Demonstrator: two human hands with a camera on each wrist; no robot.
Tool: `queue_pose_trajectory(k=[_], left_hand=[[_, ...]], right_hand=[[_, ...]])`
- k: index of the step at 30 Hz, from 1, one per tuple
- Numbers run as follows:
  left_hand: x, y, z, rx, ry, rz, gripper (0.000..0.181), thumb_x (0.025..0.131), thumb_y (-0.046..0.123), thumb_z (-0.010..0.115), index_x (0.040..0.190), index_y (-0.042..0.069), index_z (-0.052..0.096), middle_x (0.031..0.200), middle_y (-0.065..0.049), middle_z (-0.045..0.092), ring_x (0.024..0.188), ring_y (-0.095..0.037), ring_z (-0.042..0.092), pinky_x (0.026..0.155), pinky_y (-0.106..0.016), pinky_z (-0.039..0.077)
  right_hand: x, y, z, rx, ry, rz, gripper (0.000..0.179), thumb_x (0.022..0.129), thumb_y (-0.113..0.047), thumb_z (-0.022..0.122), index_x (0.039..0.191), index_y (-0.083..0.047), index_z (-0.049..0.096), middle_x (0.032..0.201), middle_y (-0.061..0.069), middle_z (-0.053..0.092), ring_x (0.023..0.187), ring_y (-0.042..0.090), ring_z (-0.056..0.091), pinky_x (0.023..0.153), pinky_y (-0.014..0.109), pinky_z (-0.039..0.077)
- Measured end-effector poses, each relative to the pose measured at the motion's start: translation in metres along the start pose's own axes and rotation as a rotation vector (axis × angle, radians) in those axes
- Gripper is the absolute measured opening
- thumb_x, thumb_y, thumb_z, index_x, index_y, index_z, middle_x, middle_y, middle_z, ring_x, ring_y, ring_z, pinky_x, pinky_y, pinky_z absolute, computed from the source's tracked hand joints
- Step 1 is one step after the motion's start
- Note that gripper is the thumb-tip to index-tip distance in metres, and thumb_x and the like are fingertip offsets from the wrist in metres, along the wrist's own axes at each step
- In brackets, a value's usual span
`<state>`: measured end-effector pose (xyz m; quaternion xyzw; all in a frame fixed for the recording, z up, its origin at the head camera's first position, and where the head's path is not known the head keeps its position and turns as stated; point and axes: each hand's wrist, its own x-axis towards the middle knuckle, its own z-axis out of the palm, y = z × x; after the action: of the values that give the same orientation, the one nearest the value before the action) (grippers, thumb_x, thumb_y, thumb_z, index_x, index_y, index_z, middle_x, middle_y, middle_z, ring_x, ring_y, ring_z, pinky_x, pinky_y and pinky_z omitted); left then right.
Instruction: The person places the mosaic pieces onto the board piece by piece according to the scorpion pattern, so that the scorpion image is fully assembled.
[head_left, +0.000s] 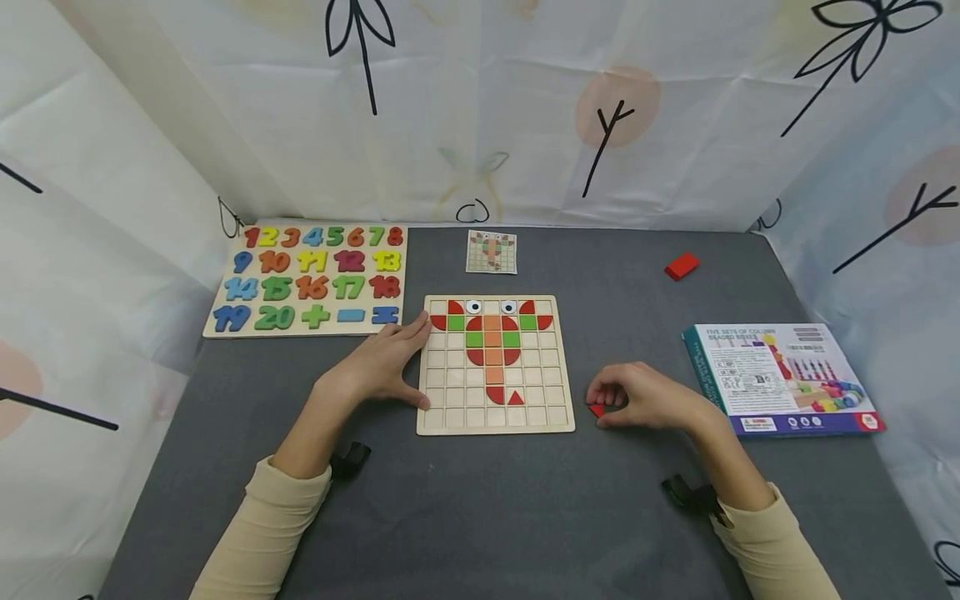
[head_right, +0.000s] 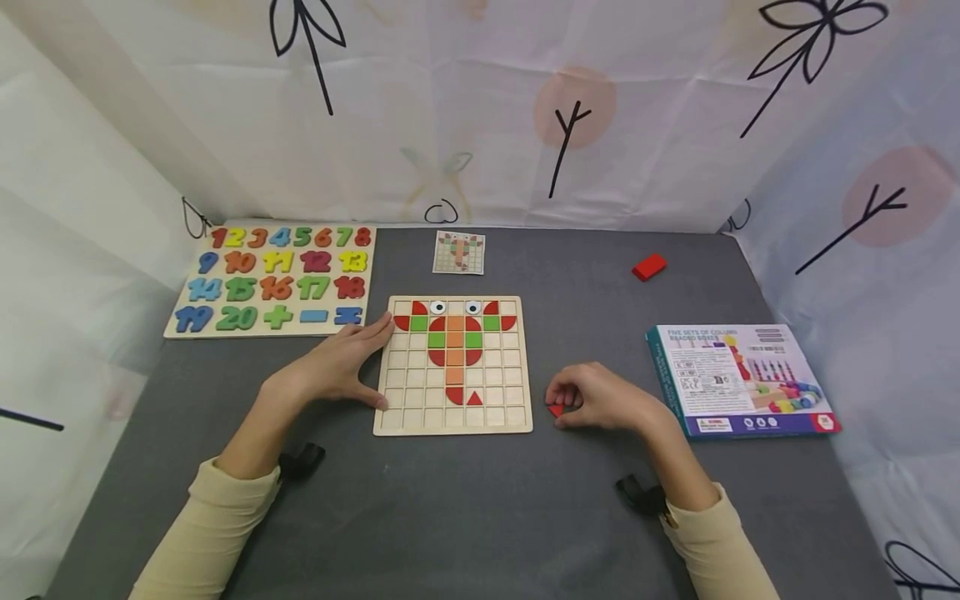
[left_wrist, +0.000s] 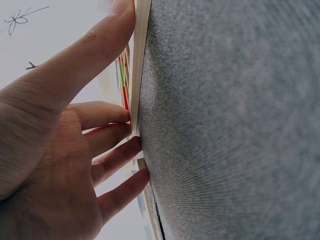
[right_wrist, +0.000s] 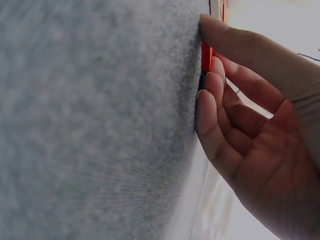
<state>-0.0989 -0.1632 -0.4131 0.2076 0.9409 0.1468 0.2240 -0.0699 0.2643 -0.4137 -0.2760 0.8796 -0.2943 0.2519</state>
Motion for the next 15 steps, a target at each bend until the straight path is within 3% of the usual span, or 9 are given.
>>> queue_pose_trajectory(k=[15], left_hand=[[0.0001,0.0009,0.0005,0.001,0.009,0.002,0.133,0.075,0.054,0.097,0.173,0.005,0.023,0.184,-0.014,0.016,0.157,-0.045,0.034,0.127,-0.06,0.039]], right_hand=[[0.001,-0.0053,0.0048,-0.008,0.052,-0.06,0.015,0.091,-0.014,0.087,0.102,-0.013,0.076,0.091,-0.004,0.07,0.081,0.006,0.061,0.073,0.024,0.054]])
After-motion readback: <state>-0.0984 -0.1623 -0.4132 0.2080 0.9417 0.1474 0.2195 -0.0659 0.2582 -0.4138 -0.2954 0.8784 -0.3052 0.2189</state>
